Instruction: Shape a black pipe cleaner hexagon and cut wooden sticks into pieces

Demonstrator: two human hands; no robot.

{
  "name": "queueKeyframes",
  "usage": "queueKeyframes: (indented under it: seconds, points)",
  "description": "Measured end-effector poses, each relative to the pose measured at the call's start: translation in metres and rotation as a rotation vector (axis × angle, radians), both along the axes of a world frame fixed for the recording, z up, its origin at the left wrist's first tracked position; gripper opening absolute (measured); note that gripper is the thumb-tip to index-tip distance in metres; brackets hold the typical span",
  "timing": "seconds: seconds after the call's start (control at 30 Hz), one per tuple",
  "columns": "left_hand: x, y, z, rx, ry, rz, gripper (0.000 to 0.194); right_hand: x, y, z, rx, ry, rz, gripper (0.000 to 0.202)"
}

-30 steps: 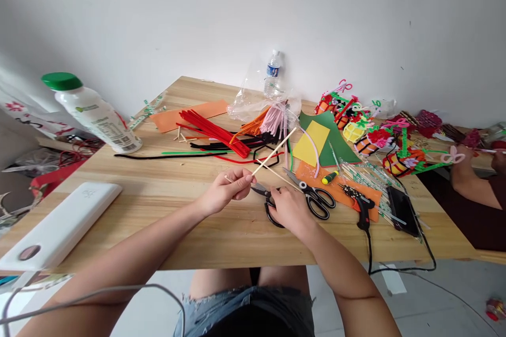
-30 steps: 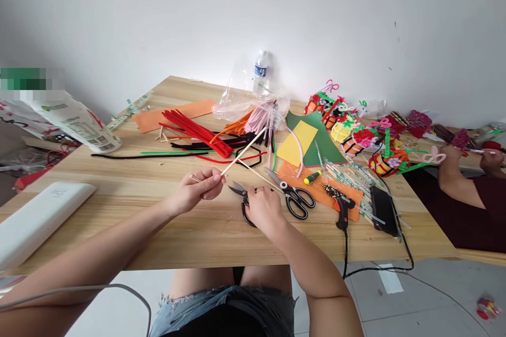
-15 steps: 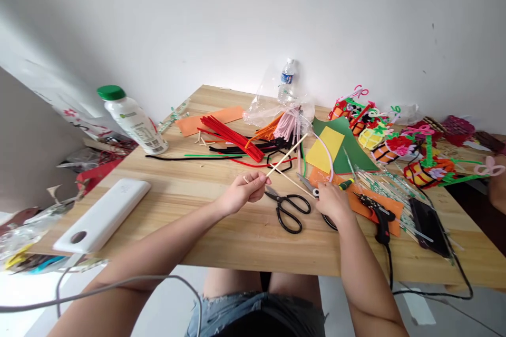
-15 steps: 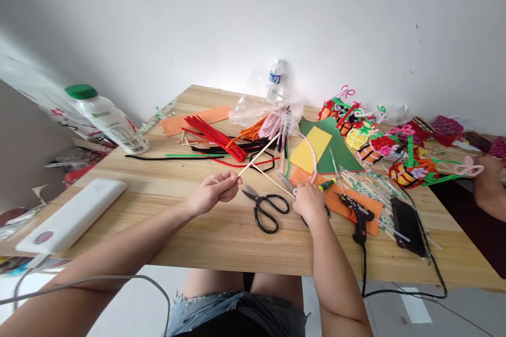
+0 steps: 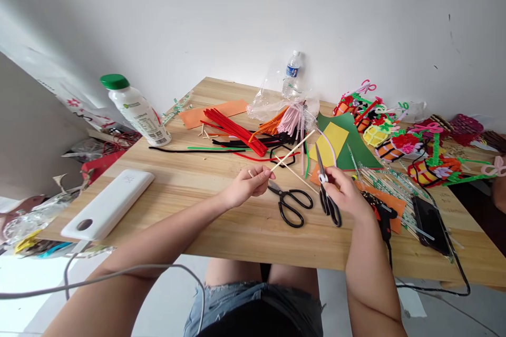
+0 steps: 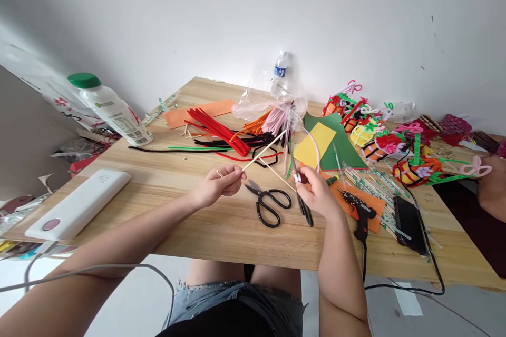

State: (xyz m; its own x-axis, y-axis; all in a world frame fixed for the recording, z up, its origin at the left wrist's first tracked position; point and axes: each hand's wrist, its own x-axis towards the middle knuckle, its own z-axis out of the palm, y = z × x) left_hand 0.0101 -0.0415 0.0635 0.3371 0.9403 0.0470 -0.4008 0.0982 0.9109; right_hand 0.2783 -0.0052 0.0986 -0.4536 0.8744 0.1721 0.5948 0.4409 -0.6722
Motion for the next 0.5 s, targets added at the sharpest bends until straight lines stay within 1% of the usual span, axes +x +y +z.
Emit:
queueKeyframes:
  seconds: [0.07, 0.1, 0.17, 0.23, 0.3, 0.5]
  points:
    - [0.001, -0.001, -0.002, -0.006, 0.042, -0.020, 0.040, -0.014, -0.011, 0.002, -0.229, 0.229, 0.199, 0.027]
    - [0.002, -0.002, -0.003, -0.006, 0.071, -0.035, 0.041, -0.023, -0.017, 0.002, -0.324, 0.301, 0.273, 0.028]
    - [0.004, -0.005, -0.005, 0.005, 0.133, -0.073, 0.044, -0.043, -0.027, 0.000, -0.426, 0.327, 0.338, 0.029]
    - [0.005, -0.007, -0.006, 0.030, 0.196, -0.106, 0.045, -0.058, -0.033, -0.003, -0.426, 0.280, 0.335, 0.029]
    - [0.007, -0.009, -0.006, 0.050, 0.249, -0.122, 0.044, -0.066, -0.036, -0.005, -0.398, 0.258, 0.310, 0.029]
    - [0.008, -0.011, -0.001, 0.038, 0.258, -0.148, 0.041, -0.067, -0.040, 0.000, -0.349, 0.239, 0.275, 0.027]
